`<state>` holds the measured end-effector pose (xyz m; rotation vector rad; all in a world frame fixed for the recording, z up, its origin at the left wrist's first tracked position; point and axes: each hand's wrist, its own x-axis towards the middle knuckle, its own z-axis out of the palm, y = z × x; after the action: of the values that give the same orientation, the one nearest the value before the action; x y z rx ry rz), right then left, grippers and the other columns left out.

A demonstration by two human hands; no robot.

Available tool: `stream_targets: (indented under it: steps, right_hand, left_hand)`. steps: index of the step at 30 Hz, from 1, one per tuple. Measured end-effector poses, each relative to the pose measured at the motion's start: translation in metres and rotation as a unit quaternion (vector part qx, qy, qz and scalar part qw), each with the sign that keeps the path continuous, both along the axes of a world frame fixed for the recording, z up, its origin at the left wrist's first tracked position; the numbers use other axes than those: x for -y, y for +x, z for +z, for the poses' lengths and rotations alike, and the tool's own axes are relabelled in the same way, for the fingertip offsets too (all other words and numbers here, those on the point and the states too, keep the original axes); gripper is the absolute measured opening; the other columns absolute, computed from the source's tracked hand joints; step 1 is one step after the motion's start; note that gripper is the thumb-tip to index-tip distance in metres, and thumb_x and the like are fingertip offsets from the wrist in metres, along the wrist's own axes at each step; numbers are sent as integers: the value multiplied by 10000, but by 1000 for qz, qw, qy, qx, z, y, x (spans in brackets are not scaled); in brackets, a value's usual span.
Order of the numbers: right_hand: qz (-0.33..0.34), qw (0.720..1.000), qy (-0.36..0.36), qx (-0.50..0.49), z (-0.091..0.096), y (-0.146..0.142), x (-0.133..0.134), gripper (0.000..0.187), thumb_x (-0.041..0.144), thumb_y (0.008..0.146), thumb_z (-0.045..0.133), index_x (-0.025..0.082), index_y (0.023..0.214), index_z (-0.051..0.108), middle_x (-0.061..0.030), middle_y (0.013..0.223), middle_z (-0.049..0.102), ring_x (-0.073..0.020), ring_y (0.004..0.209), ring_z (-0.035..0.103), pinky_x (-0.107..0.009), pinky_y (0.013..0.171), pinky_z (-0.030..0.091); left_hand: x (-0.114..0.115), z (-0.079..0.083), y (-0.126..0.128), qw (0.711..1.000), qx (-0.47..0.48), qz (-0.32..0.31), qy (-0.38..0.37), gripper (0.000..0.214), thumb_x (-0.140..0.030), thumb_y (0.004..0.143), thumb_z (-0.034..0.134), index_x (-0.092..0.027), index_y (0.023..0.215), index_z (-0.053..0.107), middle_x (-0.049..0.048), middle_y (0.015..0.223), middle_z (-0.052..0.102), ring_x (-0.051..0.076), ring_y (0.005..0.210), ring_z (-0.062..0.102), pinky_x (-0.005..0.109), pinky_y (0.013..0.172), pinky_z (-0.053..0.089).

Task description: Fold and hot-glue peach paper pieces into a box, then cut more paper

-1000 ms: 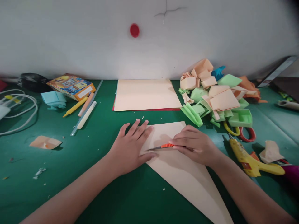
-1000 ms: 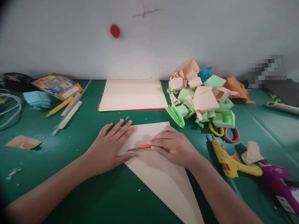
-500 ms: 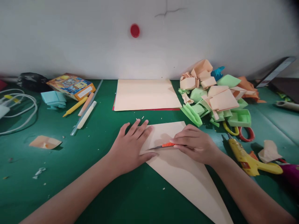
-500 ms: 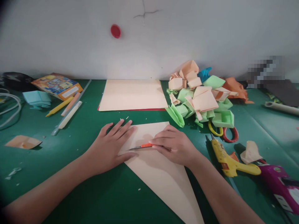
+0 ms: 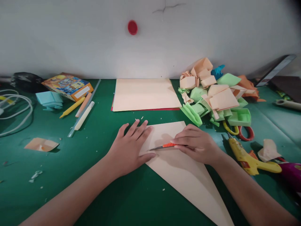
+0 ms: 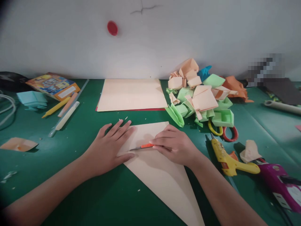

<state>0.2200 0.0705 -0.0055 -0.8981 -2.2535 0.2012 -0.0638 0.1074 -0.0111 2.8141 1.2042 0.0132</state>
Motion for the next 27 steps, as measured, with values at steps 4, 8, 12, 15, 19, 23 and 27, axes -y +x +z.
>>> stream_targets:
  steps: [4,8,12,15,19,23,27]
  right_hand:
    - [1,1000,-3,-3,-2,2,0,167,149,963,697,226,1099,757,-48,932,804,-178,796,713,-360,742,552]
    - [2,1000,-4,-4,-1,5,0,164,140,955,709,218,1092,754,-52,934,805,-177,793,714,-356,739,552]
    - [0,1000,-8,-5,0,6,0,165,142,957,709,226,1093,747,-43,938,803,-172,784,706,-360,745,551]
    - [-2,1000,-10,-3,1,6,1,150,138,947,718,210,1075,753,-50,931,801,-174,780,708,-364,749,548]
    - [-2,1000,-11,-8,1,6,1,149,131,945,720,204,1071,750,-54,925,800,-174,783,708,-363,747,550]
    - [-3,1000,-11,-8,2,8,1,161,130,943,722,209,1080,753,-54,931,804,-176,787,712,-363,747,553]
    - [-7,1000,-12,-6,1,10,1,164,133,938,725,211,1078,763,-56,932,807,-184,795,717,-361,745,556]
  left_hand:
    - [0,0,0,1000,-3,2,1,830,-755,994,273,-234,1640,292,57,1729,215,362,1598,204,618,1235,205]
    - [-1,0,0,1000,-14,6,0,824,-753,997,251,-244,1644,279,47,1732,192,350,1603,191,611,1241,185]
    - [-1,-1,0,1000,-11,5,3,836,-772,988,228,-255,1643,282,42,1731,201,345,1602,199,601,1241,192]
    - [-1,-2,0,1000,-6,6,7,835,-771,987,244,-252,1640,292,47,1728,222,354,1597,212,603,1239,201]
    - [-1,-2,0,1000,-5,3,6,834,-762,991,257,-240,1642,286,56,1727,226,369,1593,218,623,1232,208]
    - [-1,-3,0,1000,-4,3,7,845,-771,989,238,-241,1645,274,51,1730,209,359,1599,203,617,1235,206]
    - [-1,-3,-1,1000,-5,4,6,844,-773,987,228,-246,1644,277,45,1730,204,353,1601,201,613,1234,211]
